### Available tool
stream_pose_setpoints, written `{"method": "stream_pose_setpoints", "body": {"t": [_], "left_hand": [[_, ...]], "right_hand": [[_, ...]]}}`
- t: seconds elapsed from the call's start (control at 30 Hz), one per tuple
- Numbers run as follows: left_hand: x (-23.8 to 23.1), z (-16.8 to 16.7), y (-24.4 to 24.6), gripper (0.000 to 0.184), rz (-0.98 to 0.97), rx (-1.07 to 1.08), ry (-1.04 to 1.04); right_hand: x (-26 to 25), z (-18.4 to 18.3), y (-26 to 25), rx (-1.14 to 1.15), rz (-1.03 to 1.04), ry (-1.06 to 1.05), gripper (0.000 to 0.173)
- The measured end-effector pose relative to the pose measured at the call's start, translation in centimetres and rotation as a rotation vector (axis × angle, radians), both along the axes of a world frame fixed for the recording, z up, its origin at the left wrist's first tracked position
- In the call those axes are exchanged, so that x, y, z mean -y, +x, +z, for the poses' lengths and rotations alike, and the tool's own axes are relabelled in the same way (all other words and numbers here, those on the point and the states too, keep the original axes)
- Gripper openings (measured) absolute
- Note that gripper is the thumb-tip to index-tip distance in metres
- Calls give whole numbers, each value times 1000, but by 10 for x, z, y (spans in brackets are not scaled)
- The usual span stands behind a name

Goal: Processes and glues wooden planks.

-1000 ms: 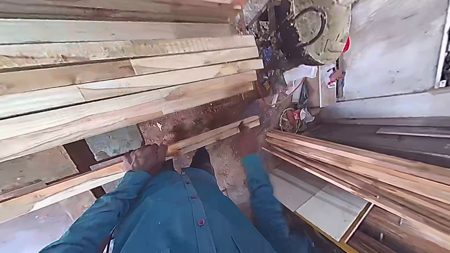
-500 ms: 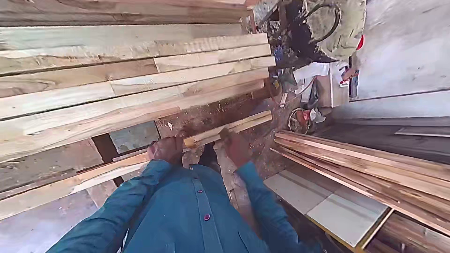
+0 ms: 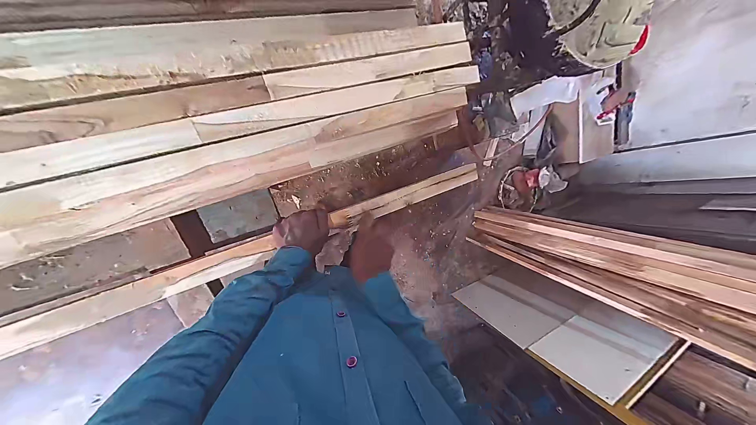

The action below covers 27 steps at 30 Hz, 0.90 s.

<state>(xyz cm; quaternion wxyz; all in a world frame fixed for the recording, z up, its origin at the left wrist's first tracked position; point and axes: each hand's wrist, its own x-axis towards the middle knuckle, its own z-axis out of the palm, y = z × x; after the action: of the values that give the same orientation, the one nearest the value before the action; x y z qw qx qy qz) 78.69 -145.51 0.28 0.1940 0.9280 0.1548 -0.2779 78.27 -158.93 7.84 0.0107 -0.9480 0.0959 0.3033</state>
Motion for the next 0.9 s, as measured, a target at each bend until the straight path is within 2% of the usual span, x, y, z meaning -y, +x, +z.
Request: {"method": "stream_pose_setpoints", "body": {"t": [0.07,0.13,0.23,0.33,0.43,0.57,0.63,0.8,0.9], "left_hand": [[-6,4,0,82,-51,-30,-29],[-18,10,2,82,-169,-66,-85],[-40,-4,2,75,-338,-73,-181],[-37,-5,0,60,-378,-89,-141],[-28,6,-6,56,-350,-41,-90],[-25,-2,-24,54,-394,167,-40],[-24,-3,-27,49,-414,233,-9],[-23,0,-27,48,-405,216,15],[-22,-1,-27,51,-405,193,-8]], "right_hand": [[-8,2,-12,-28,-10,117,43],[35,4,6,19,-134,185,35],[110,4,49,137,-335,141,40],[158,-16,69,168,-505,358,37],[153,-14,71,109,-619,456,37],[128,-2,62,143,-469,189,38],[119,0,60,162,-437,133,40],[114,-13,58,128,-587,275,41],[105,-4,57,79,-602,287,48]]}}
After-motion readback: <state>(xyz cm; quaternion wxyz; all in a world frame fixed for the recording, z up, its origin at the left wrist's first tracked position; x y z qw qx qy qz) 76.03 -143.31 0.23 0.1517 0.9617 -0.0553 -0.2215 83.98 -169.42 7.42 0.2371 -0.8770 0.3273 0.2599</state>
